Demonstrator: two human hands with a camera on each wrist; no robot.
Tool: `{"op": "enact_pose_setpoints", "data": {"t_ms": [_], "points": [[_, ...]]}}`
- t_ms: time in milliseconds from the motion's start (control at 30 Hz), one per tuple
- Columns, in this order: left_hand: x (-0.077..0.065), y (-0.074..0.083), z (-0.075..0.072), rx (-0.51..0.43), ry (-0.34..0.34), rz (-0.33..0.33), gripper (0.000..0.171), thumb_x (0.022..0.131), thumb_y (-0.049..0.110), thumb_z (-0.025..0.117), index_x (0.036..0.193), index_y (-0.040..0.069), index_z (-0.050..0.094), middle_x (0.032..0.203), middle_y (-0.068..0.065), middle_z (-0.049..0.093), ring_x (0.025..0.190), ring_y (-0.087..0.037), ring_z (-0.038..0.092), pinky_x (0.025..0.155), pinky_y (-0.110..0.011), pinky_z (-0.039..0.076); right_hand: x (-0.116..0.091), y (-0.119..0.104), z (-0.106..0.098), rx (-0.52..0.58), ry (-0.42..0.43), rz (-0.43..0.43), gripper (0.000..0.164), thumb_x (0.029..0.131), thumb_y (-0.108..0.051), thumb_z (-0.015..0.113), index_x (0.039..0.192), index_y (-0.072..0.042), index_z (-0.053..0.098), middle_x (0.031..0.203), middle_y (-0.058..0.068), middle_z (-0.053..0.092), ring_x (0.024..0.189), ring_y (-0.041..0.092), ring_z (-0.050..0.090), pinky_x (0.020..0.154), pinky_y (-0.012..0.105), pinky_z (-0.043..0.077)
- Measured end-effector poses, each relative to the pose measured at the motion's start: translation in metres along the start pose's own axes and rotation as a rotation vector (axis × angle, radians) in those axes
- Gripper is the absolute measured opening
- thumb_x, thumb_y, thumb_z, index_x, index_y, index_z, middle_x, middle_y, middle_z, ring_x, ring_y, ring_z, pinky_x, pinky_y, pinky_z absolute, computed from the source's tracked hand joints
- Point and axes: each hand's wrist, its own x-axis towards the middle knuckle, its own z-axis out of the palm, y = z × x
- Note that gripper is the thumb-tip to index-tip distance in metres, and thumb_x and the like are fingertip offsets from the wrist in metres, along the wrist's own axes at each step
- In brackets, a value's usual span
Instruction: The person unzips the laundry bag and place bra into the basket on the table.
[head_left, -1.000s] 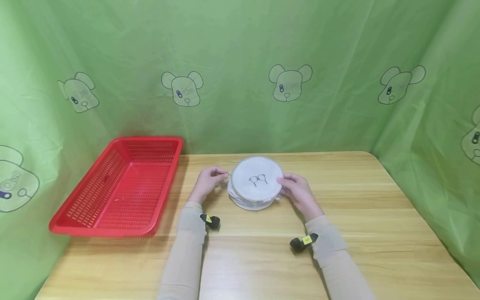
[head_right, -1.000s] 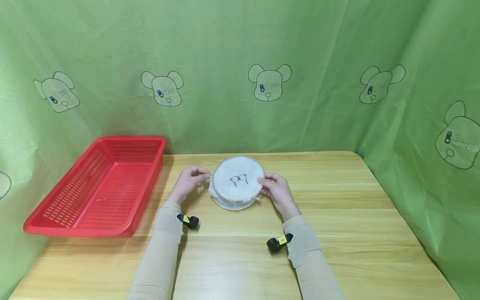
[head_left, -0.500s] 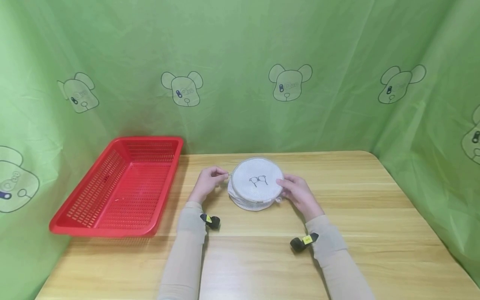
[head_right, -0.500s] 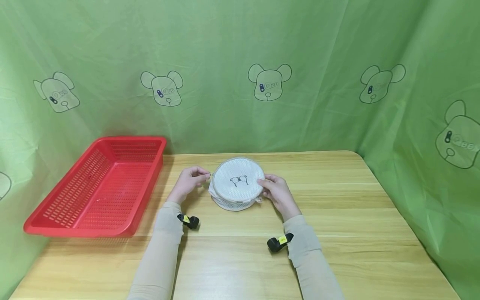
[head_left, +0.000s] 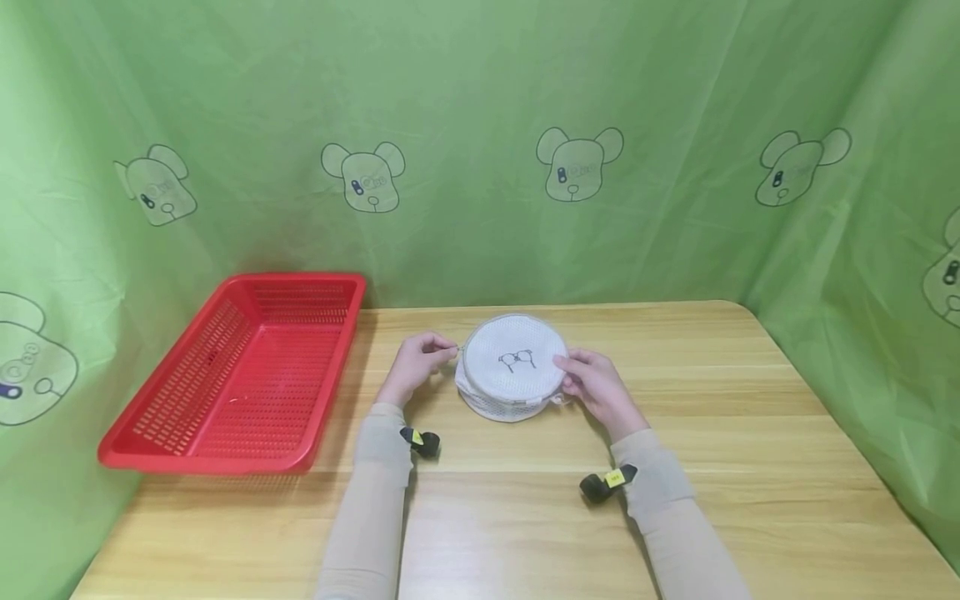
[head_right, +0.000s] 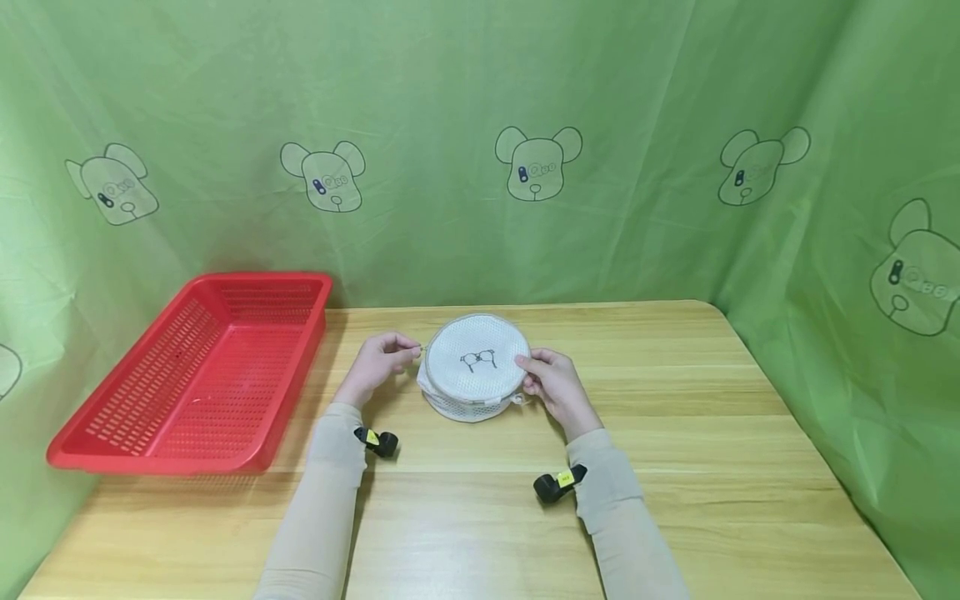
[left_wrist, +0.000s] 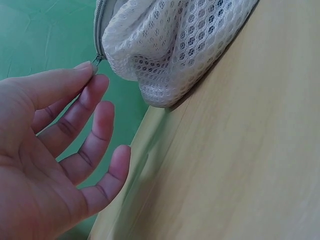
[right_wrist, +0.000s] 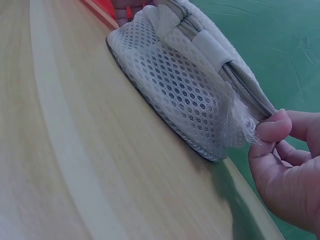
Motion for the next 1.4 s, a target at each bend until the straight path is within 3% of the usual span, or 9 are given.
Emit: {"op": "enact_pose_setpoints", "data": {"t_ms": [200,433,867,1067,1400], "points": [[-0.0021,0.0032,-0.002,0.011,-0.037,0.009,0.019,0.088,0.013,0.069,0.104,0.004,0.069,0.104,-0.015,0.07,0.099,-0.038,0.063,0.085,-0.046,0.053,0.0011,-0.0002,0.0013,0.006,0.006,-0.002,0.019,0.094,-0.008,0.06,0.11,-0.001,0.053,0.071,-0.004,0.057,0.057,0.004,0.05,0.052,0.014,0.045],[0.0002,-0.0002,-0.0041,0.038,-0.062,0.03,0.016,0.087,0.017,0.071,0.101,0.01,0.07,0.101,-0.007,0.071,0.091,-0.019,0.062,0.084,-0.041,0.053,0.0016,-0.0008,0.0008,0.024,0.018,-0.012,0.014,0.094,-0.007,0.06,0.107,-0.003,0.055,0.071,-0.004,0.058,0.057,0.004,0.05,0.052,0.014,0.045],[-0.0013,0.0015,-0.0077,0.035,-0.15,0.02,0.028,0.089,0.019,0.07,0.111,0.002,0.067,0.109,-0.022,0.068,0.098,-0.048,0.059,0.084,-0.05,0.05,0.0013,0.0004,0.0002,0.043,0.03,-0.013,0.007,0.094,-0.005,0.058,0.101,-0.004,0.056,0.068,-0.004,0.057,0.055,0.004,0.05,0.05,0.013,0.045],[-0.0022,0.0021,-0.0088,0.026,-0.163,0.026,0.027,0.088,0.019,0.071,0.11,0.003,0.067,0.11,-0.02,0.069,0.098,-0.048,0.061,0.088,-0.052,0.05,0.0006,-0.0001,0.0004,0.045,0.035,-0.015,0.013,0.095,-0.005,0.058,0.107,-0.001,0.054,0.068,-0.003,0.056,0.056,0.004,0.049,0.05,0.013,0.045],[-0.0037,0.0011,-0.0101,0.031,-0.178,0.04,0.021,0.086,0.02,0.073,0.103,0.008,0.069,0.1,-0.006,0.072,0.092,-0.041,0.064,0.084,-0.042,0.052,0.0019,0.001,-0.0005,0.047,0.045,-0.008,0.011,0.095,-0.005,0.058,0.105,-0.001,0.055,0.067,-0.004,0.056,0.055,0.003,0.049,0.05,0.013,0.046]]}}
